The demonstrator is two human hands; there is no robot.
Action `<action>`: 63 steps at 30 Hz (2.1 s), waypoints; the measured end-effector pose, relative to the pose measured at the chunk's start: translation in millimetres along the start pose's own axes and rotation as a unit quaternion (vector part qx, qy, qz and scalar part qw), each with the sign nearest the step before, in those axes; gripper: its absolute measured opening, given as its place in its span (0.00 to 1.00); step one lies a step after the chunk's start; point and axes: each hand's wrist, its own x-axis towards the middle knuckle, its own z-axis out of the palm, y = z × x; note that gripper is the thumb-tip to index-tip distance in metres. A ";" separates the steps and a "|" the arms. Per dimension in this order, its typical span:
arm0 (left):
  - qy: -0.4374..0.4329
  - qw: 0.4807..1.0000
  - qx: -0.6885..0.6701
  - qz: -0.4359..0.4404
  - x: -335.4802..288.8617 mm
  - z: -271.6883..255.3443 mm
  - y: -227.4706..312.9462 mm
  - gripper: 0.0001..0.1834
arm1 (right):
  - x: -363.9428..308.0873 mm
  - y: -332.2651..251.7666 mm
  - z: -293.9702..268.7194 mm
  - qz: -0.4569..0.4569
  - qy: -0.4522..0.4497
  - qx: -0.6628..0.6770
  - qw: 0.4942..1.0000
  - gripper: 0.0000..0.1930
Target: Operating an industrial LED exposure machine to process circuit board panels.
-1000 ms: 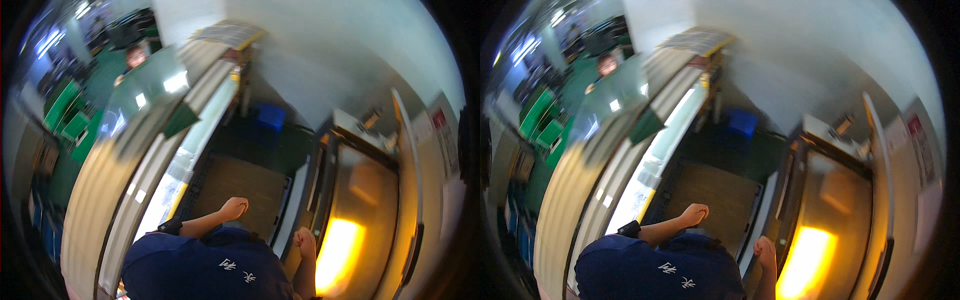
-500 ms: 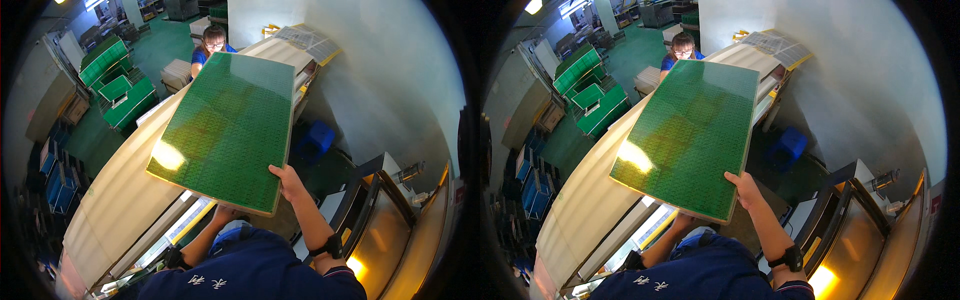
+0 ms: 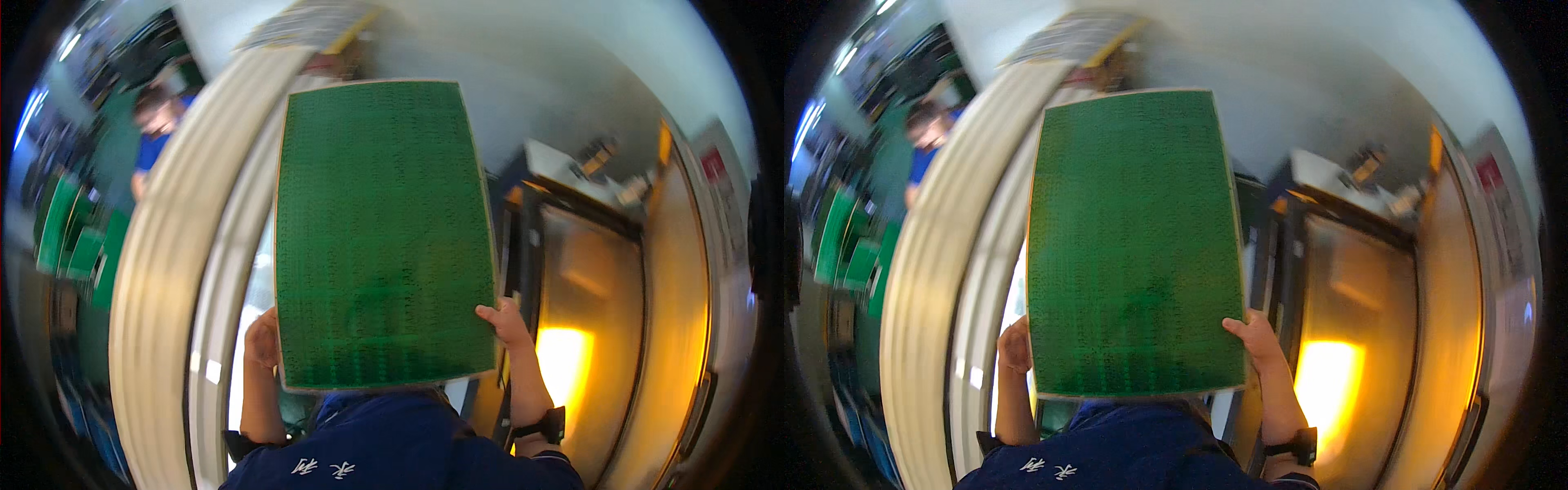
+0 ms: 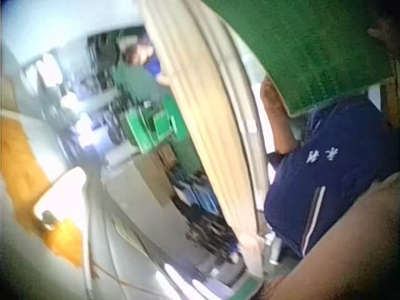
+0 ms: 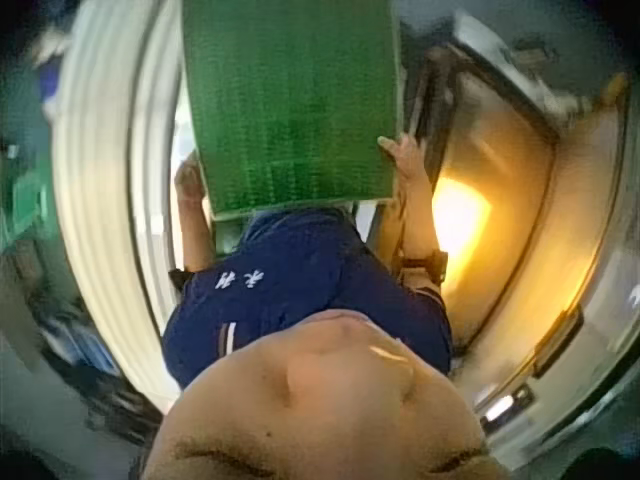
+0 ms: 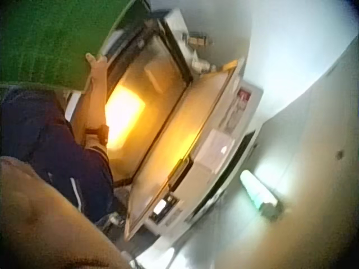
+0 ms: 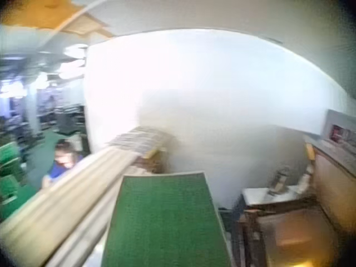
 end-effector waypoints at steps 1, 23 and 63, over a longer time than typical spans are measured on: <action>0.021 0.989 0.128 -0.068 29.0 3.5 -22.2 0.23 | -10.0 23.4 -39.4 -0.010 0.039 -0.108 0.993 0.21; -0.515 0.573 0.579 -0.268 410.8 430.6 -477.0 0.18 | -216.5 189.0 -198.4 0.073 0.750 0.071 0.654 0.27; -0.795 0.261 0.544 -0.052 292.8 411.1 -522.0 0.30 | -142.8 179.3 -9.8 0.424 0.572 -0.309 0.630 0.18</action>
